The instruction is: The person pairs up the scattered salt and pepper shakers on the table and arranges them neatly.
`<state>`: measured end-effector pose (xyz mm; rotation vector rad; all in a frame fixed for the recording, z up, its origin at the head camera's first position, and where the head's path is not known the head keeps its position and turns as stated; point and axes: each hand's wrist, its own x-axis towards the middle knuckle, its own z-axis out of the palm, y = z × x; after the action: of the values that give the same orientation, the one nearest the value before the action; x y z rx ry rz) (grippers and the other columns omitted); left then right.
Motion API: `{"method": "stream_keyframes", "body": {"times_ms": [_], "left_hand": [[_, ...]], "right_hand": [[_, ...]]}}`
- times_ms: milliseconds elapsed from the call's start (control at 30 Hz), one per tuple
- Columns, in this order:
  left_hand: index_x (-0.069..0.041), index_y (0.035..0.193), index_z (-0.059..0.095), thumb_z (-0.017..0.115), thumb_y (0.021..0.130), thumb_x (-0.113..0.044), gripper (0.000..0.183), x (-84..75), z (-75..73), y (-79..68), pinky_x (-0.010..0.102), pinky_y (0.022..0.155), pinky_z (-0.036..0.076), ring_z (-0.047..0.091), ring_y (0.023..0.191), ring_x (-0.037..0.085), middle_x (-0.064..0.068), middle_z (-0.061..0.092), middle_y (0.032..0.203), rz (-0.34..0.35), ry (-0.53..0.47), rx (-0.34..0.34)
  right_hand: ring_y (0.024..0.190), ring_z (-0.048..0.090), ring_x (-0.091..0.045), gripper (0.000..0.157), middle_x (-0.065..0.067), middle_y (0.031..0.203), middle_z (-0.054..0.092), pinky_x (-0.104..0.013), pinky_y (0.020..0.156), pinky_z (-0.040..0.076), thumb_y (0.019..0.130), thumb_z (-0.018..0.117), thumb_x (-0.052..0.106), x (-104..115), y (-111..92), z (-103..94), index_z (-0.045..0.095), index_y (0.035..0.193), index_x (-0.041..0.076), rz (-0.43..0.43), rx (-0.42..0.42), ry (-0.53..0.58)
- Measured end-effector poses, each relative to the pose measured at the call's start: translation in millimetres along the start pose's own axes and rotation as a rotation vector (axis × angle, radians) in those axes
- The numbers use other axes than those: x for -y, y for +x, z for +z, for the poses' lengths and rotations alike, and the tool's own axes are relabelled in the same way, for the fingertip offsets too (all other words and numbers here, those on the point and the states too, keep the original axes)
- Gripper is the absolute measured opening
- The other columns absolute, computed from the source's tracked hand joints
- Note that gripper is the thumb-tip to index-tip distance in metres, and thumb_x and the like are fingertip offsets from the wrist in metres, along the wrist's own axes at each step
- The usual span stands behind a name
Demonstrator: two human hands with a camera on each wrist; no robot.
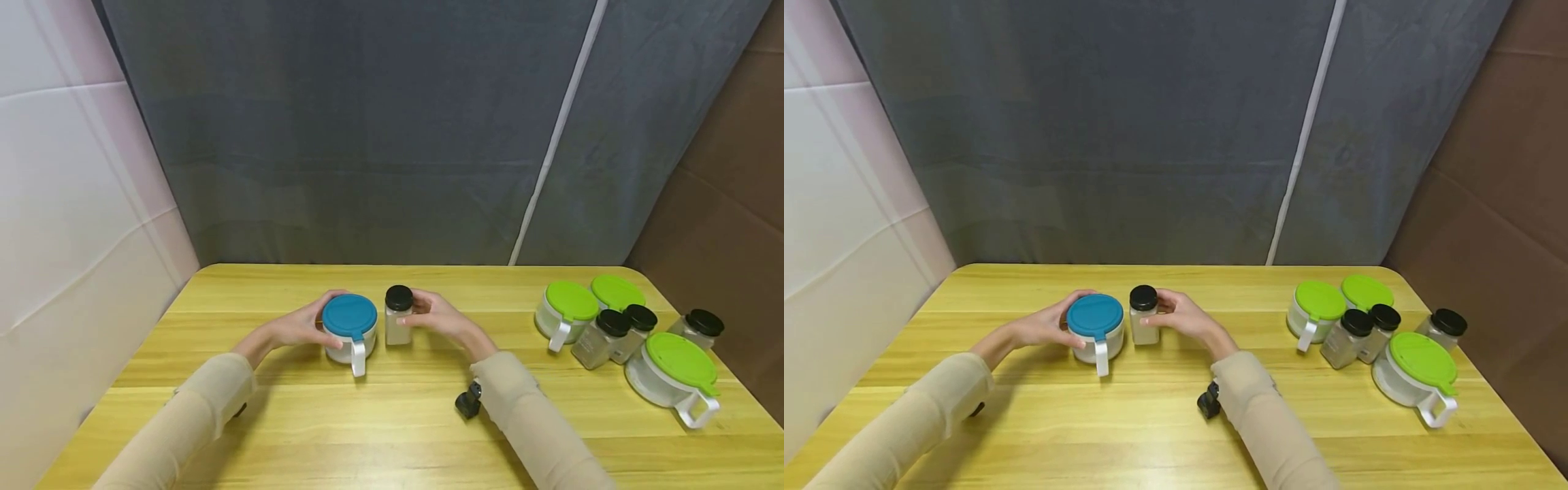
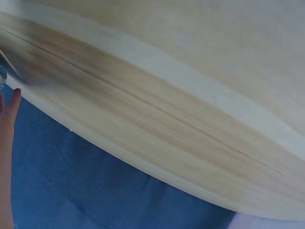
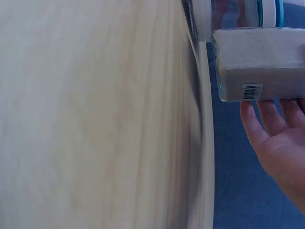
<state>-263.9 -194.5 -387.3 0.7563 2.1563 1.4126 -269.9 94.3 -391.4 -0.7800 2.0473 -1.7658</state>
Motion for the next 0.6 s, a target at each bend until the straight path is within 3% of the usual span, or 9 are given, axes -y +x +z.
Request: {"method": "stream_keyframes", "body": {"times_ms": [367,600], "left_hand": [[-0.013,0.139,0.009,0.072,0.074,-0.016,0.090,3.0,-2.0,3.1,0.050,0.098,0.020,0.026,0.122,0.032,0.015,0.026,0.135,-0.012,-0.031,0.027],[-0.013,0.138,0.008,0.072,0.074,-0.019,0.091,3.8,-1.2,1.5,0.053,0.097,0.018,0.024,0.122,0.034,0.016,0.025,0.135,-0.024,0.001,-0.003]], "right_hand": [[0.108,0.047,-0.023,0.056,-0.016,0.121,0.050,-0.034,0.093,0.034,0.079,0.062,0.002,-5.3,8.1,11.0,0.039,0.129,-0.003,0.033,-0.012,0.023],[0.112,0.044,-0.024,0.057,-0.015,0.123,0.047,-0.034,0.094,0.032,0.079,0.062,0.003,-8.0,10.7,11.7,0.039,0.130,-0.001,0.054,-0.025,0.034]]}}
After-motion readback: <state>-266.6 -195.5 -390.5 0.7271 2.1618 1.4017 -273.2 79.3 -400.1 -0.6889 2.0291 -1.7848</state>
